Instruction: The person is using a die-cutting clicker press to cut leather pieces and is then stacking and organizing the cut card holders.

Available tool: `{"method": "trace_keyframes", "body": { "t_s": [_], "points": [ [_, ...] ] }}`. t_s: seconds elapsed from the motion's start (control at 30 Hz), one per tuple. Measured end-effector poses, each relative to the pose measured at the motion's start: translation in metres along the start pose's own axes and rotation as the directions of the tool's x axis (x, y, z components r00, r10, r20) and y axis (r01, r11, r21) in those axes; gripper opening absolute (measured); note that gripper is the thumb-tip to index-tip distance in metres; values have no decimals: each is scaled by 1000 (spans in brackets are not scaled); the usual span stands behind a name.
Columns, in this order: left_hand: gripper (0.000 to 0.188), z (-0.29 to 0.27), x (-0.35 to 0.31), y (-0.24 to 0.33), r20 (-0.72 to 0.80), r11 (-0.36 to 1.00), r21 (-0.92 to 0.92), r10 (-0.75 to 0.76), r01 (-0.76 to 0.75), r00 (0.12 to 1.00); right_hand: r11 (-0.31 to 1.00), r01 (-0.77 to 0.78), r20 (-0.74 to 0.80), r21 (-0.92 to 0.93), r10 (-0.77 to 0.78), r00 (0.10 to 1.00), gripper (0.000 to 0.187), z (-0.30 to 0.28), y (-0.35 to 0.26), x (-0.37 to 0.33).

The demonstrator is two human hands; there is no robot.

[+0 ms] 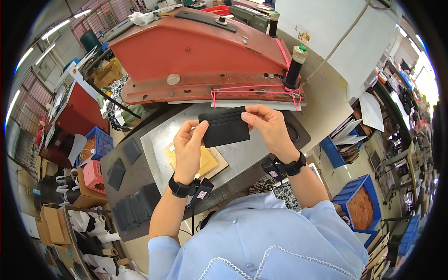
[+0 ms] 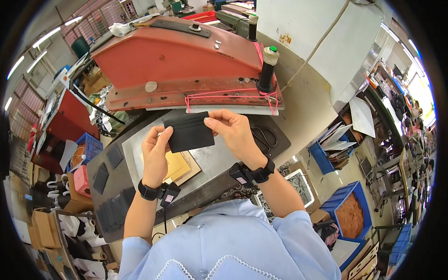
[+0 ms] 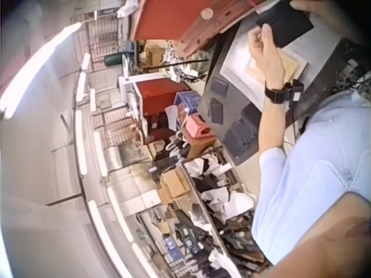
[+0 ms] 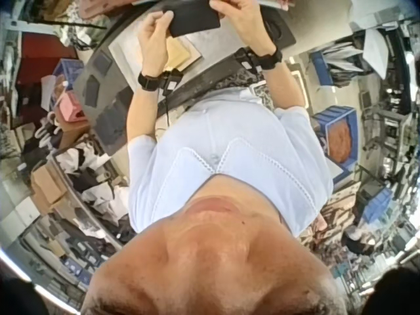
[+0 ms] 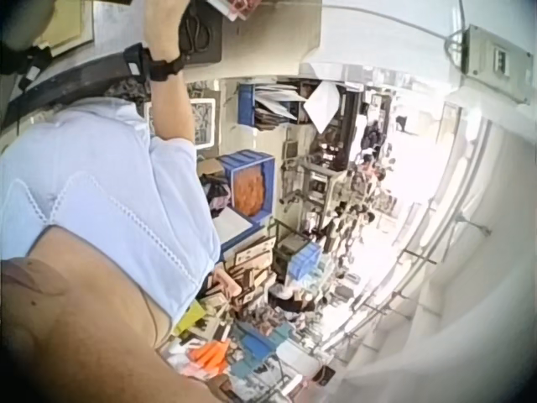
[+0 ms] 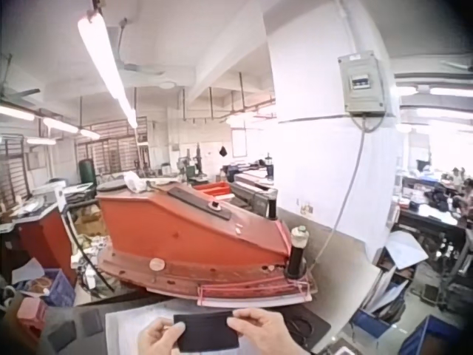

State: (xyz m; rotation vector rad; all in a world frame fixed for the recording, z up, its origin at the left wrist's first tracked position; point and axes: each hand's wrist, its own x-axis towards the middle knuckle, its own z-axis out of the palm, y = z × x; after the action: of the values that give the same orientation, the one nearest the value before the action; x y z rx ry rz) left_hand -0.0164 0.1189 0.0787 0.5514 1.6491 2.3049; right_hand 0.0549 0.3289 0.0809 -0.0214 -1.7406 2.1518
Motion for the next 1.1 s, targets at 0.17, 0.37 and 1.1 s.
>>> {"method": "trace_keyframes", "body": {
  "t_s": [0.17, 0.37, 1.1],
  "points": [
    [26, 5, 0, 1, 34, 995, -65, -67, 70, 997, 995, -39, -89, 92, 47, 995, 24, -4, 7, -1],
    [33, -28, -7, -6, 20, 974, -157, -161, 163, 987, 970, -152, 3, 187, 154, 988, 20, 7, 19, 4],
    [44, -120, -180, 9, -415, 954, -292, -190, 67, 890, 857, -515, 520, -12, 445, 729, 26, 138, 96, -29]
  ]
}}
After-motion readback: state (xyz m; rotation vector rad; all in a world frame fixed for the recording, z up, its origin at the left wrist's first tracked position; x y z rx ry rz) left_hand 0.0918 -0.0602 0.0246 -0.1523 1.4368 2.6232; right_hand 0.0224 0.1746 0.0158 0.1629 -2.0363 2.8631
